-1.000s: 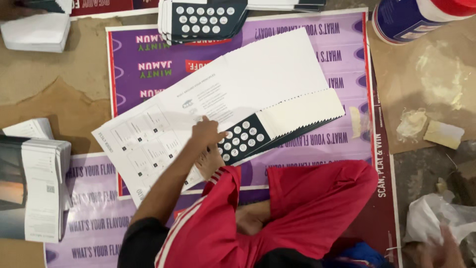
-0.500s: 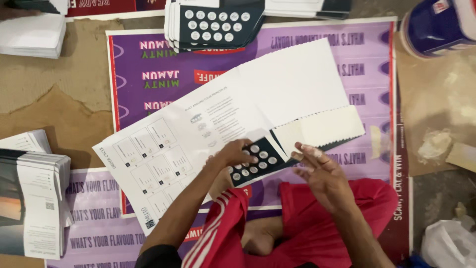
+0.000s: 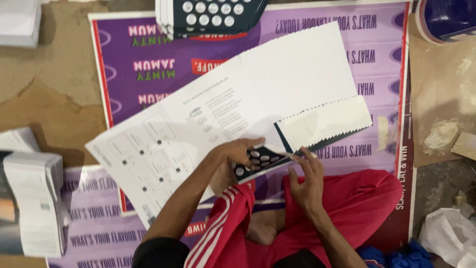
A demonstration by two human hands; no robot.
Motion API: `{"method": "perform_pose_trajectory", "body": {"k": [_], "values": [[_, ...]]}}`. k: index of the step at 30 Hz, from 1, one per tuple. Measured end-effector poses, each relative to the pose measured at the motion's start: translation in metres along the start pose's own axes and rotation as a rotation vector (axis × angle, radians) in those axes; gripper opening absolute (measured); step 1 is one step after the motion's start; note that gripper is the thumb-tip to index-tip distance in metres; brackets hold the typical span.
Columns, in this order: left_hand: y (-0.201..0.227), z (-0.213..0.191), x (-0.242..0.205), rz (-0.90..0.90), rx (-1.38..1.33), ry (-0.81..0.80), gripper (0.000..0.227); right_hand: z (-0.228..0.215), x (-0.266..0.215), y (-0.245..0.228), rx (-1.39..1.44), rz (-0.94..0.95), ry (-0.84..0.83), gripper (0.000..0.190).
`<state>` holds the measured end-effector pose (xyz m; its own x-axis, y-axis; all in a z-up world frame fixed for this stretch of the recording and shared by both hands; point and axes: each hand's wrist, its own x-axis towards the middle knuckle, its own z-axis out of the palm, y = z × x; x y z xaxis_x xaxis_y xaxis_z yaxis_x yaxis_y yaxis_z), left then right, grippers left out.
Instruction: The person sits on the floor and applies glue to the spine of a booklet using a small block. They press the glued spine against a larger stack of booklets to adhere it, repeating this process for multiple units. The person occasionally wipes the glue block with a cloth.
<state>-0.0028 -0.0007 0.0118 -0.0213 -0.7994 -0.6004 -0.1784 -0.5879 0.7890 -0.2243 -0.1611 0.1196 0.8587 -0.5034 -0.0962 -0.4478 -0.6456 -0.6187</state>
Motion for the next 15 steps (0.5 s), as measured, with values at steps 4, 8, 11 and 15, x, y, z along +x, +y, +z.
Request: {"method": "perform_pose_trajectory", "body": {"k": [4, 8, 11, 15], "values": [[0.026, 0.014, -0.014, -0.259, -0.352, 0.193, 0.084, 0.005, -0.007, 0.012, 0.071, -0.028, -0.001, 0.039], [0.031, 0.025, -0.006, -0.148, -0.161, 0.639, 0.050, 0.013, 0.012, 0.041, -0.022, -0.129, -0.029, 0.042], [0.037, 0.033, 0.001, -0.232, -0.004, 0.733, 0.041, 0.022, 0.042, 0.058, -0.159, -0.219, -0.112, 0.052], [0.044, 0.039, 0.001, -0.230, 0.040, 0.811, 0.038, 0.023, 0.069, 0.066, -0.274, -0.246, -0.252, 0.051]]}}
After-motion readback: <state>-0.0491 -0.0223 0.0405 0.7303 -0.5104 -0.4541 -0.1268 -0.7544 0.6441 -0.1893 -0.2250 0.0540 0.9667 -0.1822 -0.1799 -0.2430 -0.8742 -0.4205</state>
